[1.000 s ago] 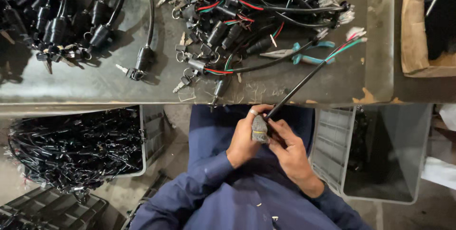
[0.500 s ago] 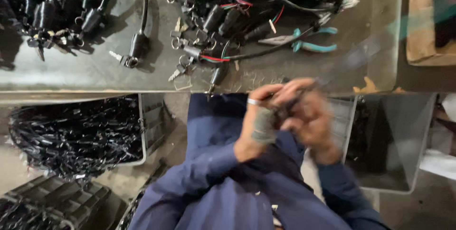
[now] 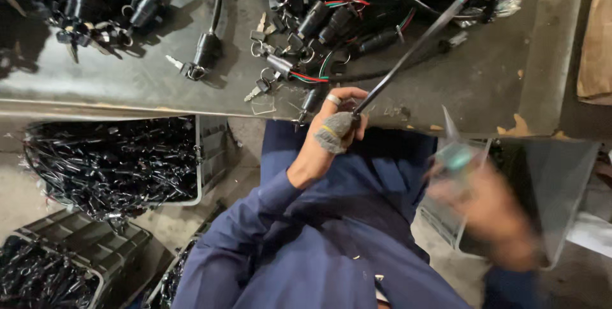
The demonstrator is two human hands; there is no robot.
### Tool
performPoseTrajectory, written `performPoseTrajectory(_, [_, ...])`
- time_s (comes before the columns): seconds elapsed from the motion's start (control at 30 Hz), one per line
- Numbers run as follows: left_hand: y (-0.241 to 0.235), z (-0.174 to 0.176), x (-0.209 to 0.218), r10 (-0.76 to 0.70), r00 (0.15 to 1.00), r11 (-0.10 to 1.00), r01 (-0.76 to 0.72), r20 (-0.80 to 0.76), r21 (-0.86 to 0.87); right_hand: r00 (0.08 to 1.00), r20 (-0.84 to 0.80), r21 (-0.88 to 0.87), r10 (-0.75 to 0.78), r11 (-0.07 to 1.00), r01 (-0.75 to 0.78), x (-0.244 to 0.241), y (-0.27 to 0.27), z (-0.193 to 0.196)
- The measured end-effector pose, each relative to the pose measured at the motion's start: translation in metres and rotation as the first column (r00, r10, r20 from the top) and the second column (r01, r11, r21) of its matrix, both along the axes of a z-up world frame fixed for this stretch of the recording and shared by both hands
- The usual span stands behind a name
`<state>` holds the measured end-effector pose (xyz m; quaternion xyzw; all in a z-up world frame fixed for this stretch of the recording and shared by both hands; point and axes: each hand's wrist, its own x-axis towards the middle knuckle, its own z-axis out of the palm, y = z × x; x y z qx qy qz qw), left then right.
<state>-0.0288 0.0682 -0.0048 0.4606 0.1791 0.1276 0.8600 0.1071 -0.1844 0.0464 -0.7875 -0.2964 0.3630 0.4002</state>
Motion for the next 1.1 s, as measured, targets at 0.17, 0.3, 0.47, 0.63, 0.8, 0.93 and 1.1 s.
performPoseTrajectory(0.17, [-0.009,0.010,-0.011,-0.070,0.997,0.996,0.072,-0.025,0.052,0.929,-0.364,0.179,-0.062,0.974,0.135,-0.077,0.003,-0.085])
performPoseTrajectory(0.3, [-0.015,0.030,-0.023,-0.105,0.994,0.963,0.109,-0.027,0.245,0.969,0.231,0.280,0.087,0.948,-0.152,-0.045,0.023,-0.076])
performPoseTrajectory(0.47, [-0.026,0.048,-0.041,-0.145,0.989,0.935,0.150,-0.041,0.322,0.813,0.516,0.256,0.269,0.858,-0.446,-0.001,0.050,-0.041])
performPoseTrajectory(0.63, [-0.026,0.044,-0.053,-0.157,0.987,0.953,0.158,-0.025,0.259,0.736,0.579,0.152,0.351,0.840,-0.520,0.000,0.069,-0.013])
performPoseTrajectory(0.8, [-0.021,0.021,-0.050,-0.162,0.984,0.943,0.176,-0.074,0.282,0.791,0.513,-0.021,0.333,0.926,-0.376,-0.018,0.051,0.003])
performPoseTrajectory(0.93, [-0.020,-0.008,-0.042,-0.121,0.985,0.701,0.172,-0.123,0.692,0.838,0.401,-0.136,0.370,0.929,-0.345,-0.022,0.044,-0.028])
performPoseTrajectory(1.1, [-0.027,-0.034,-0.035,-0.162,0.938,0.792,0.309,-0.307,0.527,0.712,0.543,-0.243,0.445,0.895,-0.374,-0.022,0.029,-0.054])
